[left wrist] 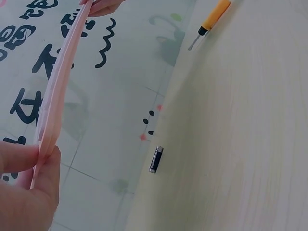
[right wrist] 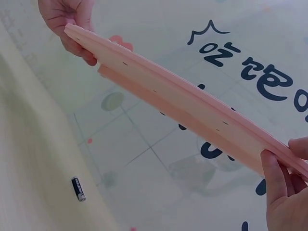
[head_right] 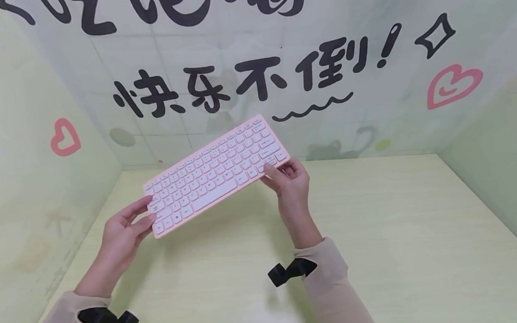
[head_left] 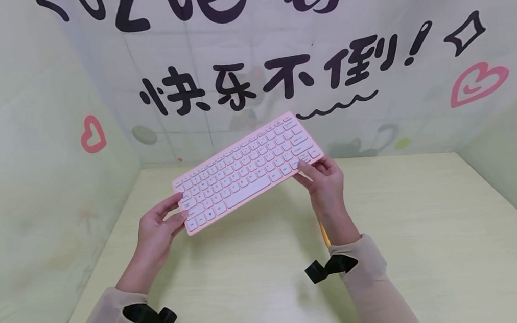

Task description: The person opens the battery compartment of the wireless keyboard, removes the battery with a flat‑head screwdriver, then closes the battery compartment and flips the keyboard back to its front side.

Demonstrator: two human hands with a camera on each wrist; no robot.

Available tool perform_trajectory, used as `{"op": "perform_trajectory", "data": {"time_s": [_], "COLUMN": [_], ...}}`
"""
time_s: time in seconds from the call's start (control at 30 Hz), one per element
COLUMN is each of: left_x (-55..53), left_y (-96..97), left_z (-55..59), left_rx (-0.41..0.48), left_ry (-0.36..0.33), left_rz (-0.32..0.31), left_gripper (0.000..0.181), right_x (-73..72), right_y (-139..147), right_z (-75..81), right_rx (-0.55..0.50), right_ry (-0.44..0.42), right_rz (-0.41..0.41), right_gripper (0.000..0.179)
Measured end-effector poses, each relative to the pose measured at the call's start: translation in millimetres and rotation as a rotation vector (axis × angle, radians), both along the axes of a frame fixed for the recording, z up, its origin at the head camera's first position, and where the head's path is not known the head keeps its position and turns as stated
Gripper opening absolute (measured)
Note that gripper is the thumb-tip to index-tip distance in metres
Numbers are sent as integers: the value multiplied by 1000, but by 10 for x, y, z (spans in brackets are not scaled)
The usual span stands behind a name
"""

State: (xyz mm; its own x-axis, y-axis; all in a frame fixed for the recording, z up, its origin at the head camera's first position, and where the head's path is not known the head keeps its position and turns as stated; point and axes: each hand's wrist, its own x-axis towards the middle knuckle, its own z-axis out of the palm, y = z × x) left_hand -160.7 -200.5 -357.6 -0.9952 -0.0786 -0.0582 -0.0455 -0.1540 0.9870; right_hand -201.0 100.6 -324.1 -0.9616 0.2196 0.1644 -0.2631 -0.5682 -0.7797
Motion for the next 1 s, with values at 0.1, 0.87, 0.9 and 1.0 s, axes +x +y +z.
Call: {"op": "perform_trajectory", "data": {"time_s": [0.1,0.87,0.9,1.0], "left_x": [-15,-98,-107,-138], "left_y": [-22,-270,-279,-310], "left_z": [10,131,131,123], "left_rx": [-37,-263,-269,-288], "left_ry": [18,72,74,72], "left_rz": [-15,-131,-134,-137], "left_gripper": [50,48,48,48], "right_x": [3,-36,-42,-59], "right_y": [13,262,275,307], "right_z": [-12,-97,-102,-111], "right_rx": [-8,289,323,423], "right_ry": [-5,-105,-118,-153], "right_rz": [4,36,37,41], "right_gripper": [20,37,37,37]}}
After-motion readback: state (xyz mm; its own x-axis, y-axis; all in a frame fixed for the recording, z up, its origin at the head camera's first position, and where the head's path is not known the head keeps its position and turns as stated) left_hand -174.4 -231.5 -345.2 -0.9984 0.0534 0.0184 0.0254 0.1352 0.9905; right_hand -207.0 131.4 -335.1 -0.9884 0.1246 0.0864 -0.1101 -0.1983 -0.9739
